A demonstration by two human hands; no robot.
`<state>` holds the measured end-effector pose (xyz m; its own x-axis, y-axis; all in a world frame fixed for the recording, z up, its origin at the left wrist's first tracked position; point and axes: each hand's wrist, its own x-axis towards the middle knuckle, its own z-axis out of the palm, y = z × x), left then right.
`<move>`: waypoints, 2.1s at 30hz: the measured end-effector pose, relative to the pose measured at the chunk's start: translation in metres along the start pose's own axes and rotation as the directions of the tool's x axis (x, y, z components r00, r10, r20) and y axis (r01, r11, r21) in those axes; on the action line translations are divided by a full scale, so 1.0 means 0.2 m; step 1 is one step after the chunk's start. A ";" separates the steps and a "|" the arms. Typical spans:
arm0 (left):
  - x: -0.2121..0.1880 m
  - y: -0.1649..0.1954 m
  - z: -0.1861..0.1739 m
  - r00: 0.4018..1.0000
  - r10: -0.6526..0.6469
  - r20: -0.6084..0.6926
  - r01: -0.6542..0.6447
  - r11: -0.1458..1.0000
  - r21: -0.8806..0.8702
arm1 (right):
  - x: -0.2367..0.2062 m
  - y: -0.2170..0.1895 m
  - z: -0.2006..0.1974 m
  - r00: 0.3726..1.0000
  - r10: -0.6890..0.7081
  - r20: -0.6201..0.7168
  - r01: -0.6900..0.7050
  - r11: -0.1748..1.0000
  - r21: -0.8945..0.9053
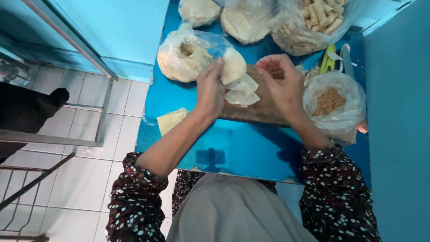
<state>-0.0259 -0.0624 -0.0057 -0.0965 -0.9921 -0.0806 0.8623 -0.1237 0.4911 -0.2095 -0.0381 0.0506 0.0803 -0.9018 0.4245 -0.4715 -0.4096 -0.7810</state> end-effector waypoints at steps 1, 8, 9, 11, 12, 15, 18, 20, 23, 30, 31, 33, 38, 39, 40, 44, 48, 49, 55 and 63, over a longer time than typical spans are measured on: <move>-0.01 -0.02 0.00 0.999 -0.020 0.025 0.020 1.000 0.002 | -0.02 -0.01 0.00 1.000 -0.014 0.015 0.014 1.000 0.013; -0.08 -0.10 -0.03 0.977 -0.163 0.141 0.151 0.985 0.089 | -0.05 -0.04 0.08 0.996 0.045 0.071 -0.043 0.999 -0.029; -0.08 -0.10 -0.03 0.976 -0.186 0.114 0.173 0.978 0.115 | -0.05 -0.03 0.08 0.995 0.076 0.062 -0.076 0.997 -0.008; -0.08 -0.11 -0.03 0.977 -0.184 0.105 0.169 0.976 0.137 | -0.03 0.01 0.07 0.986 0.145 0.080 -0.154 0.980 0.123; -0.09 -0.11 -0.03 0.978 -0.182 0.099 0.167 0.975 0.148 | -0.02 0.03 0.06 0.979 0.178 0.094 -0.193 0.963 0.189; -0.10 -0.10 -0.03 0.970 -0.197 0.140 0.171 0.969 0.179 | 0.00 0.08 0.03 0.977 0.143 0.158 -0.190 0.921 0.339; -0.12 -0.10 -0.01 0.969 -0.154 0.192 0.105 0.964 0.244 | -0.02 0.11 0.04 0.986 0.109 0.127 -0.147 0.926 0.348; -0.14 -0.10 0.00 0.971 -0.127 0.201 0.069 0.959 0.275 | -0.02 0.12 0.04 0.982 0.144 0.120 -0.175 0.933 0.314; -0.15 -0.09 0.01 0.970 -0.109 0.219 0.048 0.964 0.263 | -0.02 0.12 0.01 0.960 0.216 0.176 -0.272 0.864 0.424; -0.16 -0.12 0.02 0.925 0.191 0.327 -0.347 0.774 0.530 | -0.04 0.11 0.01 0.958 0.188 0.218 -0.276 0.815 0.510; -0.16 -0.12 0.02 0.924 0.187 0.332 -0.343 0.790 0.508 | -0.05 0.12 0.01 0.959 0.189 0.210 -0.272 0.821 0.503; -0.17 -0.12 0.02 0.921 0.183 0.343 -0.336 0.819 0.464 | -0.05 0.12 0.01 0.962 0.188 0.197 -0.263 0.831 0.490; -0.17 -0.10 0.00 0.966 0.084 0.244 -0.185 0.885 0.427 | -0.05 0.15 -0.02 0.951 0.174 0.255 -0.283 0.819 0.499; -0.16 -0.10 0.00 0.982 0.034 0.186 -0.103 0.920 0.377 | -0.05 0.15 -0.02 0.951 0.152 0.269 -0.272 0.825 0.496; -0.15 -0.11 0.00 0.978 0.068 0.197 -0.142 0.909 0.391 | -0.05 0.15 -0.03 0.948 0.146 0.283 -0.274 0.828 0.490; -0.15 -0.12 0.00 0.967 0.145 0.210 -0.227 0.864 0.449 | -0.06 0.14 -0.03 0.937 0.126 0.327 -0.286 0.813 0.507; -0.16 -0.12 0.00 0.877 0.307 0.371 -0.464 0.743 0.483 | -0.07 0.13 -0.03 0.943 0.150 0.298 -0.280 0.840 0.464; -0.16 -0.13 0.00 0.890 0.293 0.349 -0.436 0.773 0.461 | -0.07 0.13 -0.02 0.940 0.162 0.300 -0.295 0.828 0.476; -0.16 -0.12 -0.01 0.983 0.129 0.128 -0.171 0.896 0.410 | -0.06 0.11 -0.01 0.924 0.187 0.333 -0.353 0.753 0.555; -0.17 -0.11 0.03 0.977 0.108 0.186 -0.174 0.905 0.388 | -0.07 0.06 -0.01 0.939 0.205 0.276 -0.329 0.773 0.543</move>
<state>-0.0439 -0.0256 -0.0090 -0.0936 -0.9864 0.1354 0.6044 0.0517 0.7950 -0.2175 -0.0306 0.0355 0.2208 -0.9689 0.1118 0.0864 -0.0948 -0.9917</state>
